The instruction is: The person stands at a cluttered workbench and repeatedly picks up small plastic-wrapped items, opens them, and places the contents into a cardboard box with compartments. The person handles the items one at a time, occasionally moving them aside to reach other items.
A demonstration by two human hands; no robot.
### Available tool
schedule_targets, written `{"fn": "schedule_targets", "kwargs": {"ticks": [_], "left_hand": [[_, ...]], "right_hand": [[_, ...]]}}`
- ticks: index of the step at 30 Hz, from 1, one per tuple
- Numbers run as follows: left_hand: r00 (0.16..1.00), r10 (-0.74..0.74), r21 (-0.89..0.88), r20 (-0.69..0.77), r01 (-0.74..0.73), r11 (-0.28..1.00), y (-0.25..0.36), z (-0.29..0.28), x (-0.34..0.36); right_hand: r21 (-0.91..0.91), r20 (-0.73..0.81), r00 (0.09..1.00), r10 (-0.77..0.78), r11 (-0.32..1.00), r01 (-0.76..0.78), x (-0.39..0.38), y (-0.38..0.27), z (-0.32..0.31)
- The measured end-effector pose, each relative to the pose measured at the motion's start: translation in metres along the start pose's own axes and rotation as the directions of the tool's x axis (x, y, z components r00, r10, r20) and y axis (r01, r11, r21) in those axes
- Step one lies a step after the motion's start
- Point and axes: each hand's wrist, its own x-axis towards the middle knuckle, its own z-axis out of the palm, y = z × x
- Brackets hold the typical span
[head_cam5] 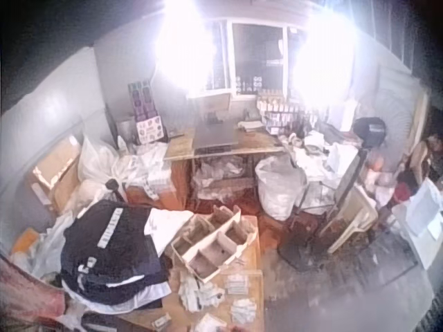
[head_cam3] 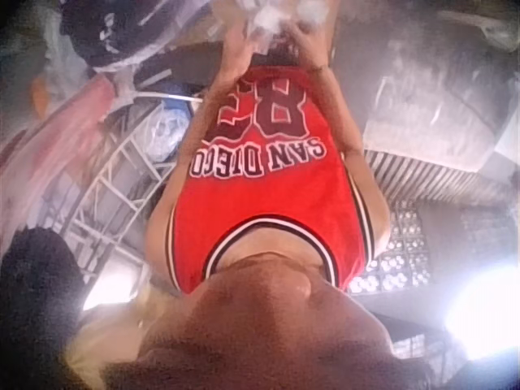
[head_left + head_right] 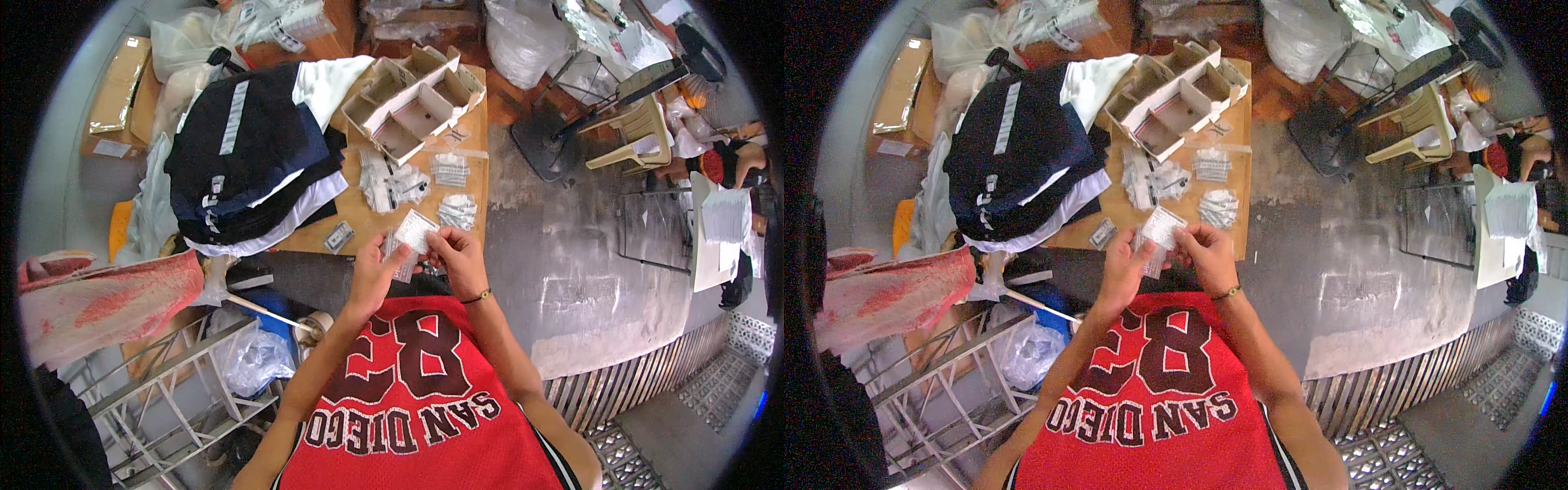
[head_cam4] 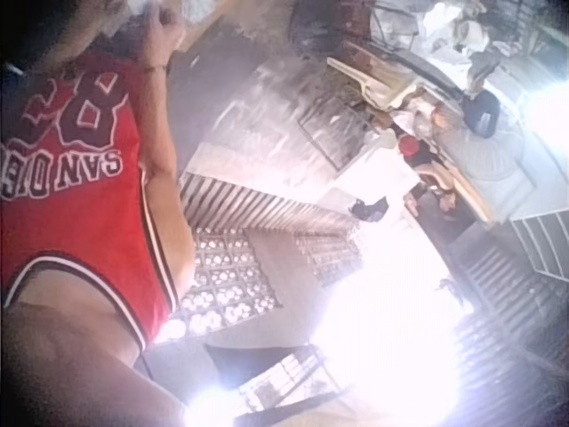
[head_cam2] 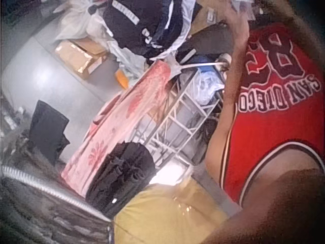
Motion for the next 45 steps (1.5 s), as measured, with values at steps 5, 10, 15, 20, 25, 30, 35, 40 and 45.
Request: {"fn": "schedule_targets", "kwargs": {"ticks": [5, 10, 15, 20, 25, 30, 35, 40, 45], "left_hand": [[0.998, -0.052, 0.206, -0.038, 0.059, 0.977, -0.003, -0.004, -0.002], [0.993, -0.103, 0.491, 0.05, 0.065, 0.869, 0.009, -0.013, -0.002], [0.989, -0.085, 0.447, 0.118, 0.024, 0.894, 0.01, -0.015, 0.002], [0.996, -0.087, 0.283, 0.03, 0.075, 0.956, 0.014, 0.0, -0.001], [0.998, -0.062, 0.105, -0.006, 0.063, 0.992, 0.002, 0.002, 0.0], [0.997, -0.08, -0.013, 0.003, 0.08, 0.997, -0.007, 0.0, 0.003], [0.997, -0.074, -0.029, 0.023, 0.075, 0.997, -0.009, 0.002, 0.007], [0.996, -0.086, -0.03, 0.039, 0.087, 0.996, -0.008, 0.002, 0.008], [0.997, -0.069, 0.031, 0.041, 0.068, 0.997, -0.009, 0.001, 0.007]], "right_hand": [[-0.376, 0.008, 0.995, -0.1, 0.922, 0.096, 0.0, 0.011, -0.009], [-0.688, 0.267, 0.875, -0.403, 0.556, 0.466, -0.004, -0.028, 0.006], [-0.705, 0.309, 0.897, -0.316, 0.558, 0.439, 0.004, -0.033, -0.001], [-0.407, -0.063, 0.961, -0.271, 0.886, 0.223, 0.012, -0.022, -0.001], [-0.344, -0.12, 0.961, -0.251, 0.918, 0.197, 0.005, -0.016, -0.001], [-0.249, -0.14, 0.961, -0.237, 0.948, 0.197, -0.004, -0.008, -0.006], [-0.183, -0.153, 0.967, -0.203, 0.968, 0.174, -0.006, -0.006, -0.013], [-0.182, -0.164, 0.969, -0.185, 0.971, 0.155, -0.009, -0.008, -0.015], [-0.144, -0.142, 0.975, -0.168, 0.979, 0.148, -0.007, -0.005, -0.015]]}}
